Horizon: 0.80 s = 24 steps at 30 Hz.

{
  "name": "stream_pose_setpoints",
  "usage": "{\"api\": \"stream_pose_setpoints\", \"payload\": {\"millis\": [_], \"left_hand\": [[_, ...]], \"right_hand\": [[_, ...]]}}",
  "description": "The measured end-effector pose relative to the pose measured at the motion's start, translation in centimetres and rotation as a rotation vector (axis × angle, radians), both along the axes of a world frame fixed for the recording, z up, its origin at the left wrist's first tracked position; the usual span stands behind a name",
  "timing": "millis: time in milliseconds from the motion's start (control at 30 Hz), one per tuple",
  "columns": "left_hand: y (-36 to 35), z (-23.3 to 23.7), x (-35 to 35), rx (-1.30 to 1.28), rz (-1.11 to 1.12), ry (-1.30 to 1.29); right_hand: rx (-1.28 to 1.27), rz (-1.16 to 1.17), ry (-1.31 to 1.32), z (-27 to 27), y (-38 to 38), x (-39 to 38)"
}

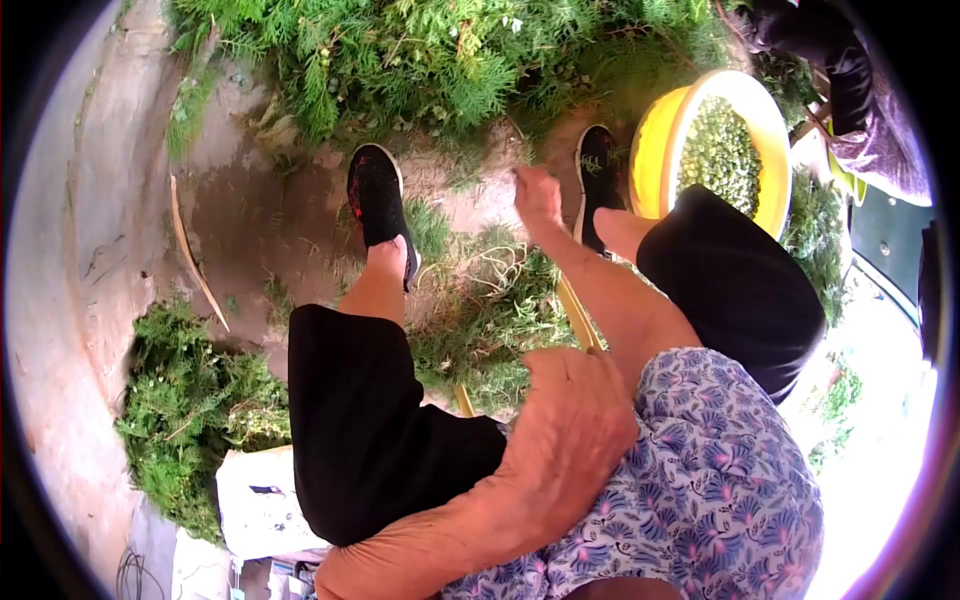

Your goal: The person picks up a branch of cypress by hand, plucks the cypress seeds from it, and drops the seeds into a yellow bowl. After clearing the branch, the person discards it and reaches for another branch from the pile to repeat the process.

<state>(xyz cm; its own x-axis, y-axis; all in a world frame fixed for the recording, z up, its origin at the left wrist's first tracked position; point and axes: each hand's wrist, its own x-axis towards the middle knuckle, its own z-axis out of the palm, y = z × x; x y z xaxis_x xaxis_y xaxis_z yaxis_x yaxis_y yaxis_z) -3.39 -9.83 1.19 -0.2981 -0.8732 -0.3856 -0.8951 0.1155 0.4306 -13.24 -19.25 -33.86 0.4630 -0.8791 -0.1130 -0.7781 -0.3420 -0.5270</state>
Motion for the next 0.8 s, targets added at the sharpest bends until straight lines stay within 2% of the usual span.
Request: {"api": "stream_pose_setpoints", "payload": {"millis": [33, 67, 133, 233, 300, 367, 467, 567, 633, 700, 733, 800], "left_hand": [[0.0, -0.2, 0.1, -0.016, -0.001, 0.005], [0.0, -0.2, 0.2, -0.017, 0.001, 0.008], [0.0, 0.0, 0.4, -0.097, 0.040, -0.012], [-0.2, 0.0, 0.4, -0.072, 0.032, 0.029], [-0.4, 0.2, 0.3, -0.036, 0.017, 0.034], [-0.6, 0.2, 0.3, 0.001, -0.001, 0.038], [-0.7, -0.1, 0.2, -0.029, 0.010, 0.030], [-0.9, 0.0, 0.3, -0.043, 0.017, 0.038], [-1.1, 0.1, 0.5, -0.006, -0.016, -0.010], [-1.0, 0.1, 0.4, -0.021, -0.003, -0.013], [-1.0, 0.1, 0.4, -0.036, 0.007, -0.012], [-1.1, 0.1, 0.6, -0.027, 0.013, -0.005]], "right_hand": [[-0.085, -0.027, -0.173, -0.2, -1.7, 0.5], [-0.086, -0.026, -0.170, 0.1, -3.1, 1.1], [-0.030, -0.207, -0.110, 0.5, -5.8, 2.1], [0.089, -0.177, -0.115, -1.0, -7.8, 2.2], [0.146, -0.124, -0.061, -2.1, -8.1, 2.5], [0.080, -0.066, 0.089, -3.2, -8.0, 2.7], [0.200, -0.118, 0.176, -2.9, -7.4, 3.0], [0.156, -0.101, 0.274, -2.4, -5.2, 2.4], [0.139, -0.094, 0.237, -3.3, -4.3, 1.2], [0.388, -0.397, -0.065, -4.1, -3.5, 0.6], [0.391, -0.392, -0.066, -4.1, -3.1, 0.6], [0.578, -0.221, -0.121, -3.4, -2.5, 0.8]]}}
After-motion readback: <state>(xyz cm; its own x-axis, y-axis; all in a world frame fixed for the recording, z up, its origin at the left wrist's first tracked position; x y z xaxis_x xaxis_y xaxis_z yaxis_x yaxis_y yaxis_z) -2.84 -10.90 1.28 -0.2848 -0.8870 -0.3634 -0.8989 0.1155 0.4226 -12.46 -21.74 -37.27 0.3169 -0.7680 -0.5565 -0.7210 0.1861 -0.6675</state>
